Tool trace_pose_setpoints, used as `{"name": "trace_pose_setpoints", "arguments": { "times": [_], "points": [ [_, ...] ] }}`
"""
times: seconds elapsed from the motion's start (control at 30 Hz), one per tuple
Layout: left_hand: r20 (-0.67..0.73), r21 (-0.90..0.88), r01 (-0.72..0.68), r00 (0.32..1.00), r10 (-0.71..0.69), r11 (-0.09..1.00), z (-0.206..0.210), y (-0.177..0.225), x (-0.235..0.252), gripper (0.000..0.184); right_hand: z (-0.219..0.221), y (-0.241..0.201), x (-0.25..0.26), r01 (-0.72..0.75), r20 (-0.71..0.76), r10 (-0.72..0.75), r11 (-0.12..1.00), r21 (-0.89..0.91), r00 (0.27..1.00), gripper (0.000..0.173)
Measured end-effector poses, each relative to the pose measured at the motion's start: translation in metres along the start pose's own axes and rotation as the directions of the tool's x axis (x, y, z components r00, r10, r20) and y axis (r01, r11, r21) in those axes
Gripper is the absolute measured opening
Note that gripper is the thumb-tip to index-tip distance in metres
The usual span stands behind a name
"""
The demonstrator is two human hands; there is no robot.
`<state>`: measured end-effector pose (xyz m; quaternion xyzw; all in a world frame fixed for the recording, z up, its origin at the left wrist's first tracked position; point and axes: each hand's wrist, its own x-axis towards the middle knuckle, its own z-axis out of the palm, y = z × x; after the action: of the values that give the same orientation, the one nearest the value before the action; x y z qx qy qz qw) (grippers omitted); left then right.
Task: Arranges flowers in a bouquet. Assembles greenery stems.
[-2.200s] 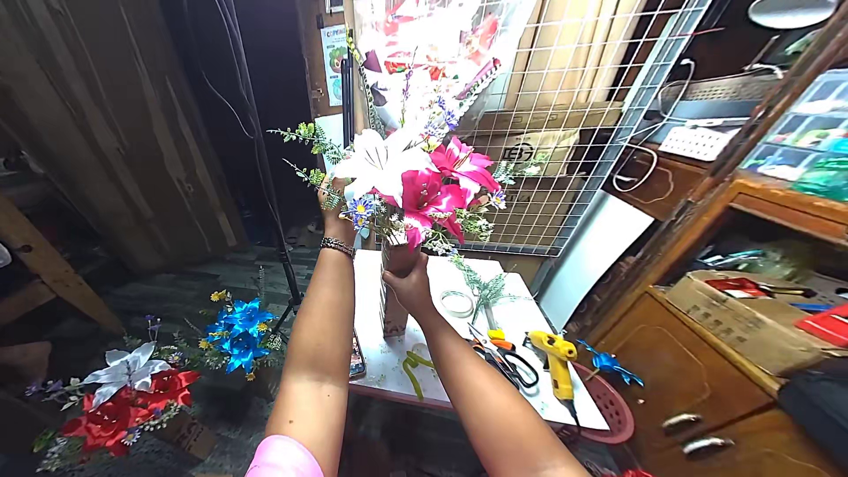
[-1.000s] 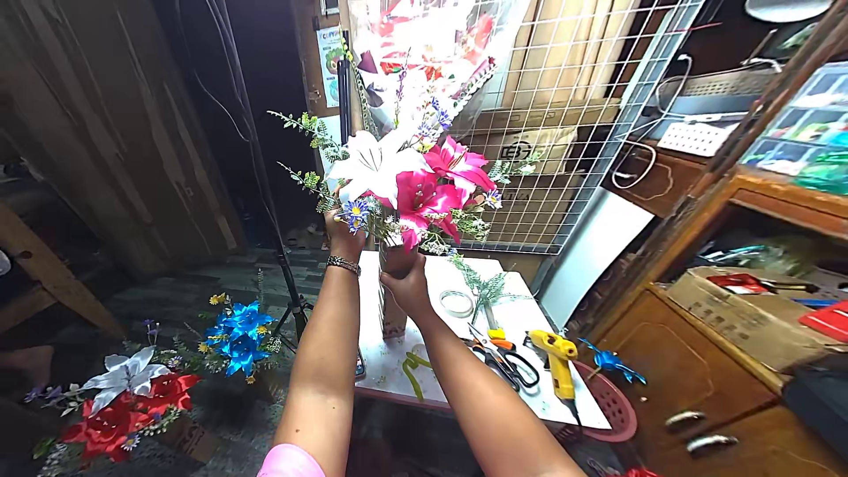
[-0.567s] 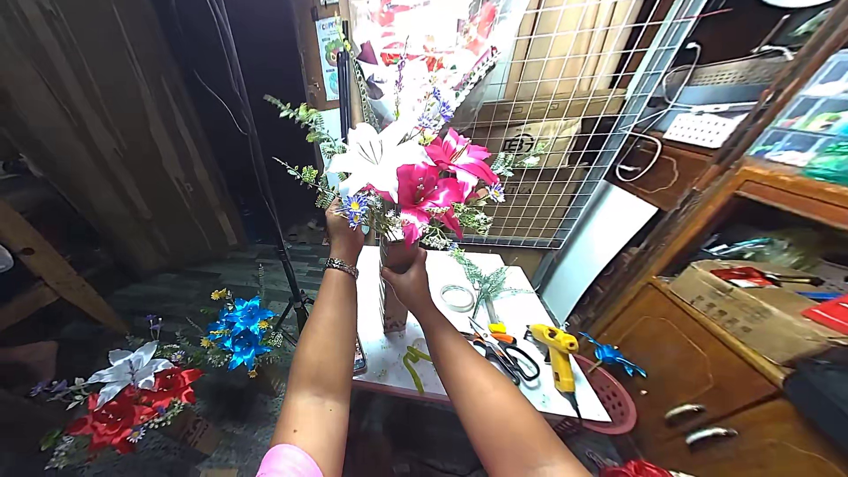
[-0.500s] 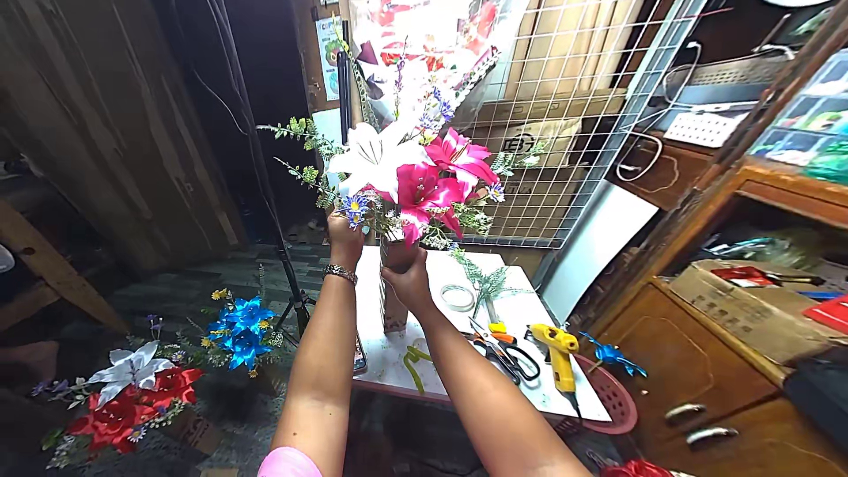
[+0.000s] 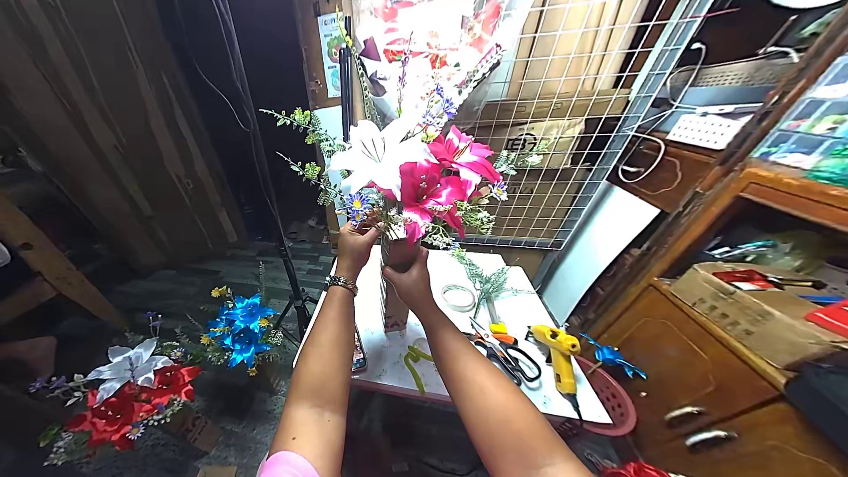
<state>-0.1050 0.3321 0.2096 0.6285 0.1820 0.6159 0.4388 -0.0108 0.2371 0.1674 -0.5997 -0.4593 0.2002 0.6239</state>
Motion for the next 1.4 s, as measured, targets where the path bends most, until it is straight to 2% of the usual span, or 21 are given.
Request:
{"name": "trace_pose_setpoints", "arguments": {
  "times": [0.27,0.37,0.6,0.8,0.97,1.17,1.4],
  "points": [
    [0.02,0.399,-0.051,0.999,0.047,0.915,-0.002,0.013,-0.001,0.038,0.0,-0.001,0.0,-0.009,0.007,0.009,1.0,-0.006,1.0,0.087],
    [0.016,0.484,-0.063,0.998,0.064,0.873,0.001,0.014,-0.002,0.038,0.0,-0.001,0.0,-0.012,0.009,0.012,1.0,-0.017,1.0,0.088],
    [0.021,0.427,-0.1,0.995,0.1,0.899,0.002,0.01,-0.003,0.026,0.0,0.001,0.003,-0.006,0.008,0.007,1.0,-0.019,1.0,0.09],
    [-0.011,0.399,-0.037,0.999,0.045,0.916,0.002,0.015,-0.003,0.025,0.001,0.001,0.003,0.007,0.015,-0.006,1.0,-0.017,1.0,0.09],
    [-0.006,0.406,-0.082,0.996,0.093,0.91,0.002,0.011,-0.002,0.02,0.001,0.001,0.002,0.0,0.009,0.0,1.0,-0.018,1.0,0.09],
    [-0.015,0.406,-0.073,0.996,0.087,0.911,0.003,0.011,-0.002,0.024,0.0,0.001,0.002,0.009,0.015,-0.009,1.0,-0.021,1.0,0.088],
    [-0.006,0.424,-0.123,0.99,0.138,0.897,0.004,0.008,-0.002,0.021,0.0,0.001,0.001,0.005,0.007,-0.005,1.0,-0.01,1.0,0.088]
  ]
}}
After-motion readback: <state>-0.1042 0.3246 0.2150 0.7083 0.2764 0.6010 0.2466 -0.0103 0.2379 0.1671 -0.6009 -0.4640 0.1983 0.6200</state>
